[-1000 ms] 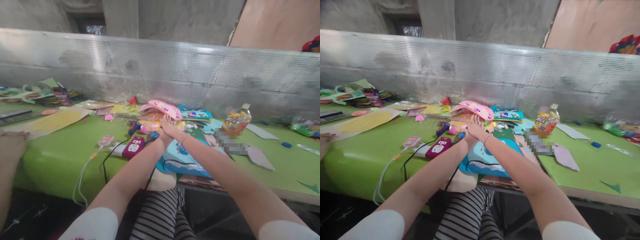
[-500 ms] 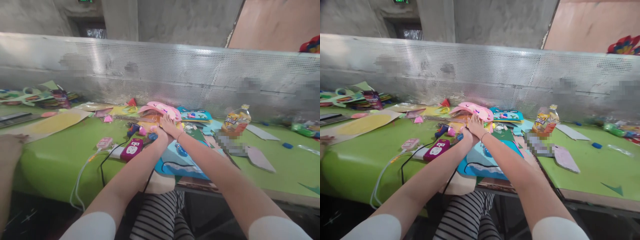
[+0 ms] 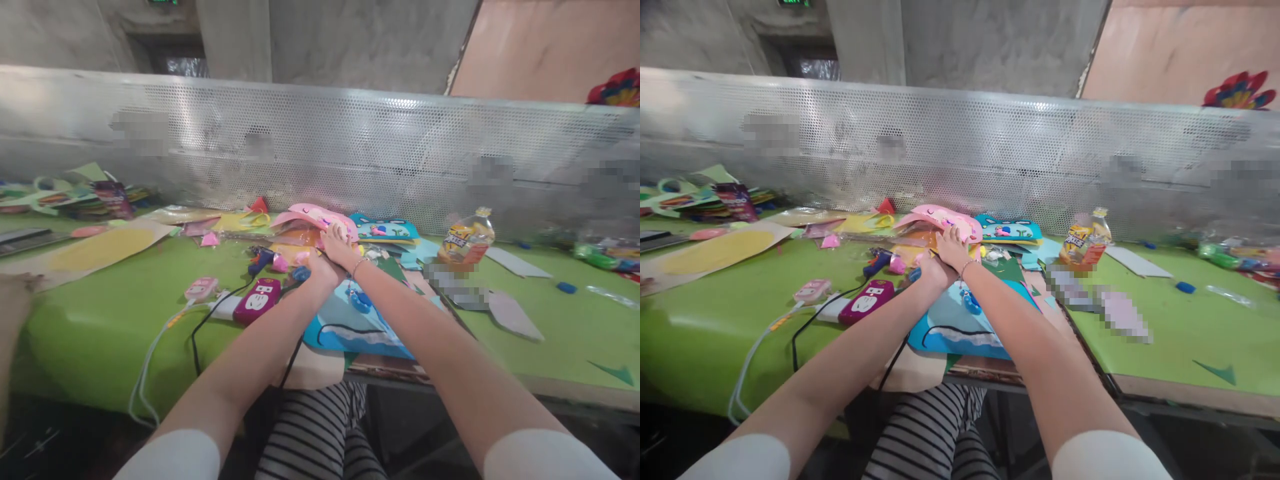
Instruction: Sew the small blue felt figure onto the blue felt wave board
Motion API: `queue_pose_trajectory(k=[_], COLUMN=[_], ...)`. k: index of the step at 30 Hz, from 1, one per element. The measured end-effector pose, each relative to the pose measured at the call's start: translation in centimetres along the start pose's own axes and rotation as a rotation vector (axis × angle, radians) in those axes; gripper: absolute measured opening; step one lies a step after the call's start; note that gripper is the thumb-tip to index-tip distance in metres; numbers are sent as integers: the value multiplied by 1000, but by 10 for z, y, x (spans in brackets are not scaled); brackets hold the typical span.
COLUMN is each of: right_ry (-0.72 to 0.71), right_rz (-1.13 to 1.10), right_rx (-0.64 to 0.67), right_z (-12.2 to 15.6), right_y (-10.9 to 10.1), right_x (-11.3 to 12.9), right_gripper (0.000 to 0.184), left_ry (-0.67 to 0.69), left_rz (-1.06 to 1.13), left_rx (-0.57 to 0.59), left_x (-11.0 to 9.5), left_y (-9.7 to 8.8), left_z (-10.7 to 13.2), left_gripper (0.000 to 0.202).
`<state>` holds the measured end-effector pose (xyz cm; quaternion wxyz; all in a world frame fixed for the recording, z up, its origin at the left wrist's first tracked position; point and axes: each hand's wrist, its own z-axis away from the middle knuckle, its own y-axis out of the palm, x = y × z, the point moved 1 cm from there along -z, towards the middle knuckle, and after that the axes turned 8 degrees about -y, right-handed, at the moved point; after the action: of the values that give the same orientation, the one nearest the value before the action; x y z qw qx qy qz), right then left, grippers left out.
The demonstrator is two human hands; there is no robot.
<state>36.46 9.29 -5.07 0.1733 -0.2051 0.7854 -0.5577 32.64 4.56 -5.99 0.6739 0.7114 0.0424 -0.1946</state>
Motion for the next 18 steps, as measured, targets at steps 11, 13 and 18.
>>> queue_pose_trajectory(k=[11,13,18], right_ry=[32,0,70], right_rz=[72,109,63], right_rx=[-29,-61,-123], right_z=[-11,-6,0], right_y=[-18,-23,-32], right_x=[-15,-15,-19], right_gripper=[50,50,52], left_ry=[-52,-67,-70], left_rz=[29,21,39], left_rx=[108,136,78], left_x=[-4,-5,-7], left_y=[-3,-2,-4], left_z=[-7,-7,-8], left_gripper=[74,74,73])
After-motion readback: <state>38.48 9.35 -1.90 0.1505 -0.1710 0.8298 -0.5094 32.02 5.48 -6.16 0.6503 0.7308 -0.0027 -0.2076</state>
